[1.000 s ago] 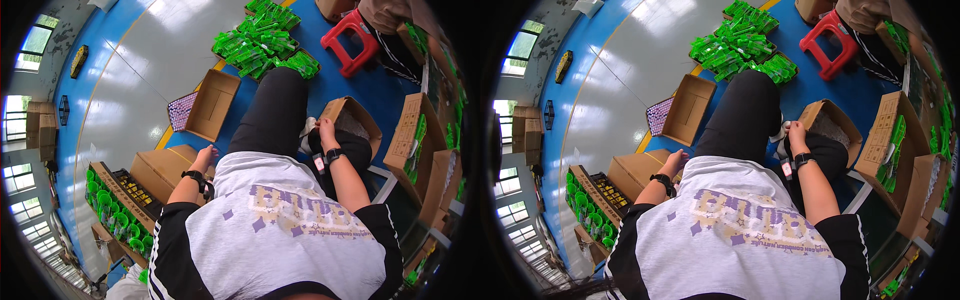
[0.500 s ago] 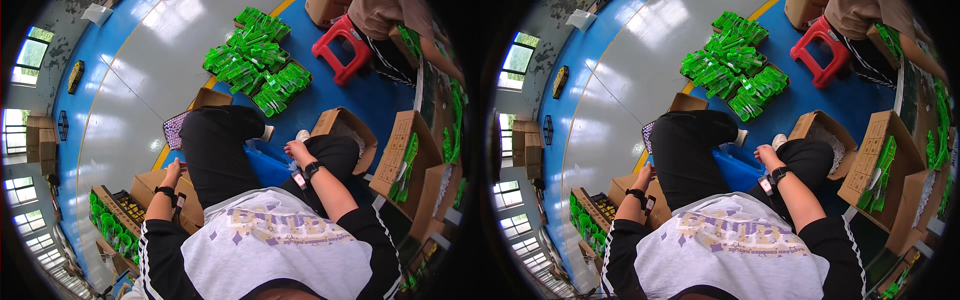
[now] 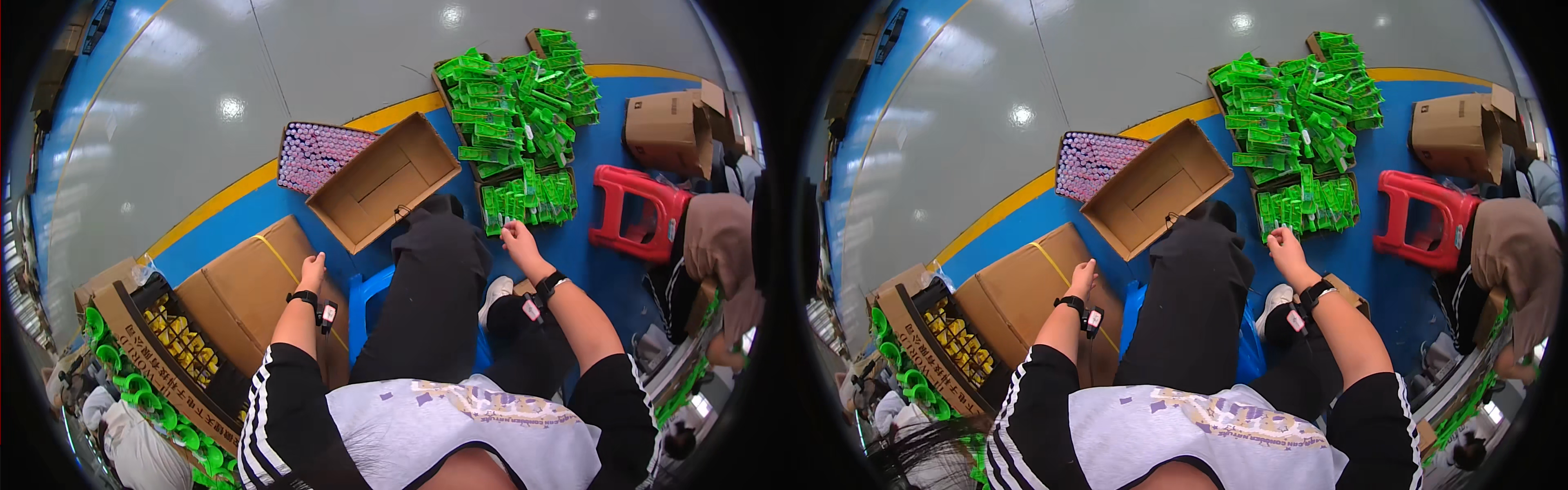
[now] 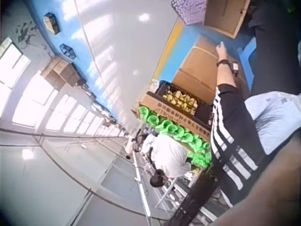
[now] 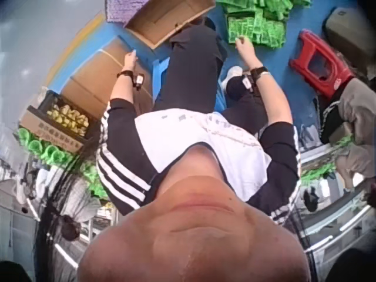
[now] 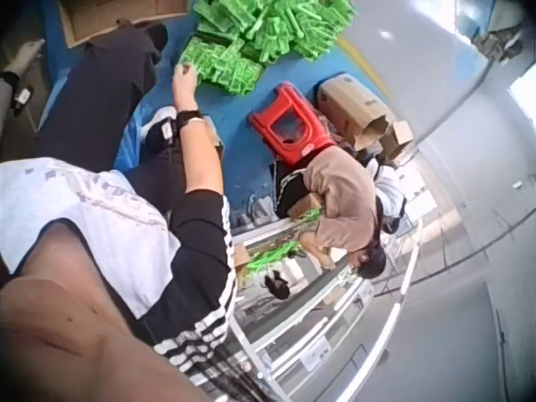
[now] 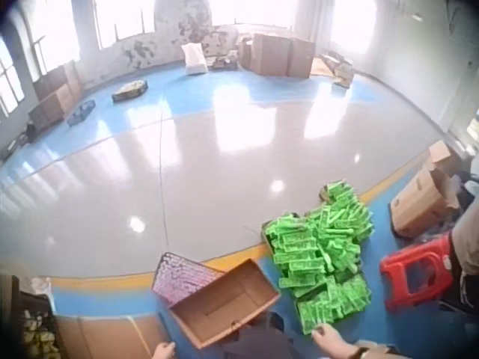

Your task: Assembling components and batteries into green plastic fan handles on an assembly line.

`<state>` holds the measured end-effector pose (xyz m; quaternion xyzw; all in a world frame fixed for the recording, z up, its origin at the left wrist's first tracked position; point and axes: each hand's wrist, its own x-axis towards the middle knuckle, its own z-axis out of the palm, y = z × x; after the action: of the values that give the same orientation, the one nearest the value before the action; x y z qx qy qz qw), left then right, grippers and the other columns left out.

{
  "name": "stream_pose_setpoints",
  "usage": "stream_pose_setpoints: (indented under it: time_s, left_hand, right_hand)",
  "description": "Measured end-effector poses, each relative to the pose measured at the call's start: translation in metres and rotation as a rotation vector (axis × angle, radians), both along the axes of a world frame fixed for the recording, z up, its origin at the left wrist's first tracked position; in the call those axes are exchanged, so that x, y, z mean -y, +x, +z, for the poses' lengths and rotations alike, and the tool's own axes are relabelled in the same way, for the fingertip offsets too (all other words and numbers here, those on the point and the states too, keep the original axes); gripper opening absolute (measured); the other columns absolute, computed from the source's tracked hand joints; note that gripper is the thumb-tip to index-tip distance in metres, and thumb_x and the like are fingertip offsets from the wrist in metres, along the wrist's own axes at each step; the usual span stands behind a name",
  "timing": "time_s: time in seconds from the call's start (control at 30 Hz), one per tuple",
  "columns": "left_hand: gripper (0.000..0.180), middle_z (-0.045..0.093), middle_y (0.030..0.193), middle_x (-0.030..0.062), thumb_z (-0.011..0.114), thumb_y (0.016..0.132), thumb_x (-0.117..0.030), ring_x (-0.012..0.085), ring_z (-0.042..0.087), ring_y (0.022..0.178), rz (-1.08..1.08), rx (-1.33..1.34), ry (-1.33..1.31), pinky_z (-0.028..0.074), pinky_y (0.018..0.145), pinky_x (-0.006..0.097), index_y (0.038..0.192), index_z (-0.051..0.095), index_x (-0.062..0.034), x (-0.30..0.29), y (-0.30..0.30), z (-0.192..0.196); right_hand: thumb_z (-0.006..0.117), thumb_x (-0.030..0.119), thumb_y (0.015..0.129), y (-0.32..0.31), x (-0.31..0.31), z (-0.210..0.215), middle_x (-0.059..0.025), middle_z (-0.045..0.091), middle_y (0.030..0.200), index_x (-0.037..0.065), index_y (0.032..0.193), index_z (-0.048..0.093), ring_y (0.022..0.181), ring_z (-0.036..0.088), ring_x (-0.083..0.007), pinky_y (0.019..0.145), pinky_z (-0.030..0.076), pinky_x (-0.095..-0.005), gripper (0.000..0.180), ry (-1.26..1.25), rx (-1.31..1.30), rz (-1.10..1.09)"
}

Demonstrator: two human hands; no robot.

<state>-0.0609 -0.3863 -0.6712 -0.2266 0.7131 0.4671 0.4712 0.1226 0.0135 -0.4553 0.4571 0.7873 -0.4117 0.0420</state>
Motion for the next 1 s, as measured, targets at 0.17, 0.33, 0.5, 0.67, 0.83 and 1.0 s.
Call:
stream_pose_setpoints:
  time_s: [0.17, 0.33, 0.5, 0.67, 0.83, 1.0]
  left_hand:
    - [0.074, 0.041, 0.124, 0.0212, 0.059, 0.077, -0.033, 0.0257, 0.044, 0.112, 0.209, 0.018, 0.066, 0.034, 0.093, 0.033, 0.13, 0.021, 0.0021, -0.066, -0.025, -0.052]
    - [0.059, 0.041, 0.123, 0.0181, 0.054, 0.081, -0.01, 0.0246, 0.044, 0.11, 0.362, 0.031, 0.199, 0.035, 0.092, 0.03, 0.13, 0.021, -0.0015, -0.109, -0.062, -0.092]
    - [0.017, 0.057, 0.08, 0.0027, 0.045, 0.084, -0.008, 0.0103, 0.055, 0.065, 0.428, -0.027, 0.081, 0.043, 0.048, 0.021, 0.101, 0.048, -0.0069, -0.128, -0.063, -0.123]
    - [0.003, 0.055, 0.078, 0.0029, 0.048, 0.085, -0.008, 0.0088, 0.051, 0.064, 0.449, -0.235, 0.022, 0.043, 0.051, 0.021, 0.086, 0.047, -0.0053, -0.115, -0.082, -0.08]
    - [0.05, 0.046, 0.119, 0.0127, 0.043, 0.089, -0.029, 0.0221, 0.051, 0.102, 0.51, -0.475, 0.287, 0.041, 0.086, 0.033, 0.13, 0.026, -0.0066, -0.151, -0.144, 0.034]
    - [0.056, 0.041, 0.125, 0.0146, 0.044, 0.088, -0.032, 0.0225, 0.051, 0.102, 0.407, -0.425, 0.382, 0.041, 0.085, 0.033, 0.131, 0.022, -0.0039, -0.169, -0.125, 0.062]
  right_hand:
    - [0.055, 0.028, 0.081, -0.127, -0.034, -0.068, -0.0104, 0.055, 0.097, -0.001, 0.111, 0.043, 0.077, 0.057, -0.016, 0.063, 0.046, -0.0273, 0.043, -0.118, 0.154, -0.04]
    - [0.056, 0.039, 0.08, -0.225, -0.057, -0.134, -0.0121, 0.042, 0.118, -0.003, 0.126, 0.027, 0.103, 0.047, -0.0208, 0.082, 0.042, -0.034, 0.069, -0.501, 0.275, -0.336]
    - [0.054, 0.032, 0.082, -0.242, -0.097, -0.215, -0.0093, 0.053, 0.104, 0.0, 0.112, 0.042, 0.091, 0.053, -0.0175, 0.071, 0.045, -0.0314, 0.045, -0.711, 0.111, -0.584]
    - [0.038, 0.015, 0.086, -0.256, -0.101, -0.207, -0.0087, 0.058, 0.074, 0.0, 0.094, 0.05, 0.059, 0.057, -0.0136, 0.051, 0.046, -0.0243, 0.02, -0.48, -0.014, -0.243]
    - [0.04, 0.019, 0.087, -0.253, -0.138, -0.124, -0.0086, 0.055, 0.076, 0.002, 0.091, 0.047, 0.065, 0.056, -0.0171, 0.06, 0.047, -0.0303, 0.019, -0.425, -0.373, -0.382]
    - [0.039, 0.016, 0.085, -0.175, -0.226, -0.088, -0.0129, 0.054, 0.084, -0.003, 0.097, 0.047, 0.076, 0.053, -0.0206, 0.071, 0.047, -0.033, 0.023, -0.545, -0.627, -0.682]
